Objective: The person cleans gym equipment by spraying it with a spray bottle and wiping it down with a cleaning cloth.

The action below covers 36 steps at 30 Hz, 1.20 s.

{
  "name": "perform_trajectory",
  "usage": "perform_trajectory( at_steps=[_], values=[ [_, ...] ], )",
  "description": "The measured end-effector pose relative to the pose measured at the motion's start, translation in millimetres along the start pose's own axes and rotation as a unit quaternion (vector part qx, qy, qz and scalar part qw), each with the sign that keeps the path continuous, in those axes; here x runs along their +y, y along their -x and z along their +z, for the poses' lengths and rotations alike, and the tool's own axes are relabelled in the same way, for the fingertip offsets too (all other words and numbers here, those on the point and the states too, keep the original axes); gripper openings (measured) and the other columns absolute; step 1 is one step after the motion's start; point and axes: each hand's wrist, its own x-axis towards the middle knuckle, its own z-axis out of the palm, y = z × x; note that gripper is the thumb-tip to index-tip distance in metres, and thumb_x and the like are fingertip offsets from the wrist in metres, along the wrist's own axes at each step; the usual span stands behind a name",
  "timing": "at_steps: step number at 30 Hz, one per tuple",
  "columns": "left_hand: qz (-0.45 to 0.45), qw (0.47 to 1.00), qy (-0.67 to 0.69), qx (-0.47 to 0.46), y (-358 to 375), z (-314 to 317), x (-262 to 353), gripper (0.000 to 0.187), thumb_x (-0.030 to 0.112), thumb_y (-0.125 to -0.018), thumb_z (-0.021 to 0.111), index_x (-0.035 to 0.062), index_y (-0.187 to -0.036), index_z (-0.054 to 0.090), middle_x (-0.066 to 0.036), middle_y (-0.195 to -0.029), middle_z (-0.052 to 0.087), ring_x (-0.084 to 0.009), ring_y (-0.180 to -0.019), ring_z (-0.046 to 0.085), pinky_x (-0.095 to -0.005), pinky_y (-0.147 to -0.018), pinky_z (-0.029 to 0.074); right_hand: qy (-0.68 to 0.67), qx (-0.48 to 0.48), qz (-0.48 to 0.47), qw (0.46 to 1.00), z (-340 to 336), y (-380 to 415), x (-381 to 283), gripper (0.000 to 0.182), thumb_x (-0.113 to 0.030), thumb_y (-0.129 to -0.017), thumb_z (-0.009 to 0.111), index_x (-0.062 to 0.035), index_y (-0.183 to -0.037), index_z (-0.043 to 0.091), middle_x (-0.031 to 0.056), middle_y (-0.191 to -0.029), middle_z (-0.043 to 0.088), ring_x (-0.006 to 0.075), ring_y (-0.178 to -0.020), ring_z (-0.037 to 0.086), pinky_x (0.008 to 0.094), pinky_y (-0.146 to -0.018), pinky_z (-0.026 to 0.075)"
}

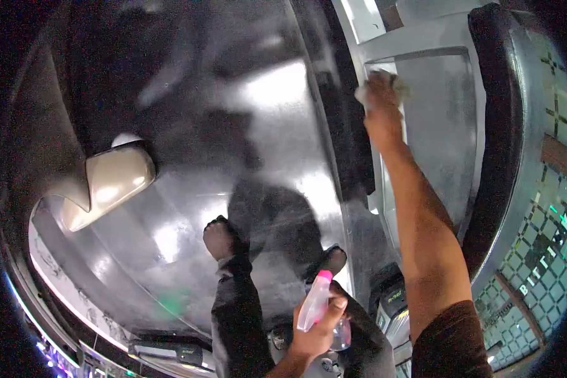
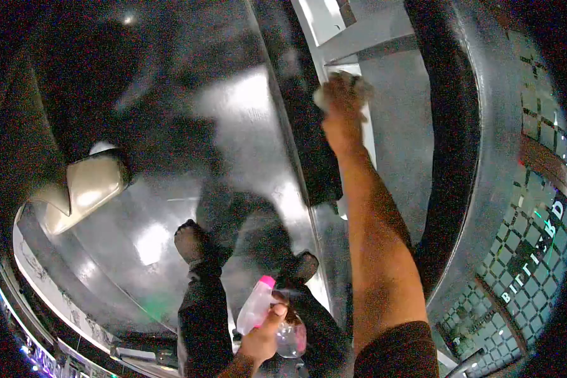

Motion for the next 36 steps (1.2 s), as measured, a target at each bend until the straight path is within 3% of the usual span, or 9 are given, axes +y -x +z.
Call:
perform_trajectory(
  at_steps=[10, 14, 16, 19, 20, 23, 27, 32, 36],
  values=[
    [-0.025, 0.996, 0.086, -0.004, -4.0, -6.7, -1.6, 0.026, 0.024, -0.094, 0.066, 0.0020, -0.105, 0.057, -0.001, -0.087, 0.058, -0.0106, -0.077, 0.057, -0.0276, -0.070, 0.048, 0.305, -0.252, -0.150, 0.906, 16.6, 66.7, -5.7, 0.041, -0.021, -0.096, 0.046, -0.0086, -0.132, 0.061, 0.0043, -0.150, 0.046, 0.0196, -0.149, 0.022, 0.0528, -0.121, 0.015],
    [-0.020, 0.988, 0.146, -0.040, -4.7, -17.0, -5.7, 0.023, 0.023, -0.096, 0.063, 0.0029, -0.106, 0.057, -0.001, -0.089, 0.057, -0.0102, -0.079, 0.056, -0.0283, -0.073, 0.050, 0.294, -0.380, -0.190, 0.856, 18.2, 156.8, -14.9, 0.032, -0.021, -0.092, 0.051, -0.0058, -0.112, 0.071, 0.0159, -0.131, 0.061, 0.0313, -0.139, 0.041, 0.0536, -0.118, 0.023],
    [0.011, 0.983, 0.177, -0.052, -1.7, -17.6, 4.9, 0.022, 0.017, -0.095, 0.065, 0.0023, -0.109, 0.057, -0.002, -0.091, 0.058, -0.0106, -0.081, 0.058, -0.0288, -0.071, 0.052, 0.113, -0.257, 0.002, 0.960, 35.2, 169.0, -4.0, 0.034, -0.019, -0.092, 0.050, -0.0049, -0.117, 0.068, 0.0187, -0.129, 0.061, 0.0353, -0.135, 0.044, 0.0552, -0.115, 0.027],
    [-0.008, 0.976, 0.209, -0.055, 5.8, -18.4, 19.1, 0.027, 0.015, -0.093, 0.069, -0.0002, -0.112, 0.058, -0.002, -0.086, 0.059, -0.0115, -0.077, 0.061, -0.0303, -0.069, 0.054, 0.200, -0.037, -0.092, 0.975, 73.3, 97.7, 21.1, 0.038, -0.014, -0.091, 0.051, -0.0036, -0.126, 0.060, 0.0227, -0.127, 0.058, 0.0411, -0.126, 0.051, 0.0530, -0.106, 0.041],
    [-0.019, 0.977, 0.206, -0.054, 7.6, -20.2, 12.6, 0.028, 0.016, -0.092, 0.071, -0.0002, -0.112, 0.059, -0.002, -0.083, 0.059, -0.0111, -0.075, 0.060, -0.0295, -0.069, 0.053, 0.280, -0.226, -0.136, 0.923, 24.4, 29.9, -13.2, 0.037, -0.013, -0.092, 0.050, 0.0001, -0.126, 0.057, 0.0185, -0.124, 0.059, 0.0377, -0.123, 0.051, 0.0553, -0.101, 0.043],
    [-0.005, 0.989, 0.135, -0.067, 7.9, -19.2, 7.3, 0.031, 0.018, -0.089, 0.075, -0.0003, -0.110, 0.060, -0.001, -0.076, 0.058, -0.0097, -0.068, 0.057, -0.0273, -0.065, 0.050, 0.150, -0.040, -0.182, 0.971, 45.0, -25.2, 17.0, 0.036, -0.014, -0.094, 0.051, 0.0006, -0.126, 0.056, 0.0216, -0.129, 0.055, 0.0402, -0.127, 0.048, 0.0545, -0.098, 0.046],
    [0.081, 0.994, -0.007, -0.077, 6.6, -19.2, 19.0, 0.033, 0.019, -0.083, 0.081, 0.0015, -0.103, 0.062, 0.000, -0.070, 0.056, -0.0077, -0.063, 0.053, -0.0259, -0.060, 0.045, 0.349, -0.153, -0.171, 0.908, 38.1, 122.3, 13.6, 0.035, -0.017, -0.093, 0.052, -0.0015, -0.123, 0.059, 0.0211, -0.115, 0.062, 0.0399, -0.101, 0.062, 0.0549, -0.073, 0.053],
    [0.317, 0.946, -0.042, -0.049, -2.2, -28.2, 29.5, 0.038, 0.016, -0.074, 0.087, 0.0019, -0.101, 0.064, -0.005, -0.076, 0.063, -0.0169, -0.064, 0.060, -0.0300, -0.061, 0.048, -0.030, -0.402, 0.045, 0.914, -21.7, 256.4, -11.2, 0.052, -0.016, -0.089, 0.057, 0.0004, -0.137, 0.047, 0.0259, -0.143, 0.042, 0.0406, -0.105, 0.063, 0.0528, -0.085, 0.054],
    [0.204, 0.977, -0.032, -0.058, 6.4, -37.9, 23.8, 0.036, 0.015, -0.071, 0.088, 0.0025, -0.095, 0.065, -0.010, -0.087, 0.069, -0.0275, -0.073, 0.067, -0.0357, -0.068, 0.051, -0.005, -0.179, -0.112, 0.977, 60.9, 148.1, 32.7, 0.047, -0.012, -0.091, 0.047, 0.0036, -0.136, 0.051, 0.0197, -0.147, 0.043, 0.0391, -0.136, 0.038, 0.0404, -0.117, 0.029]
  ],
)
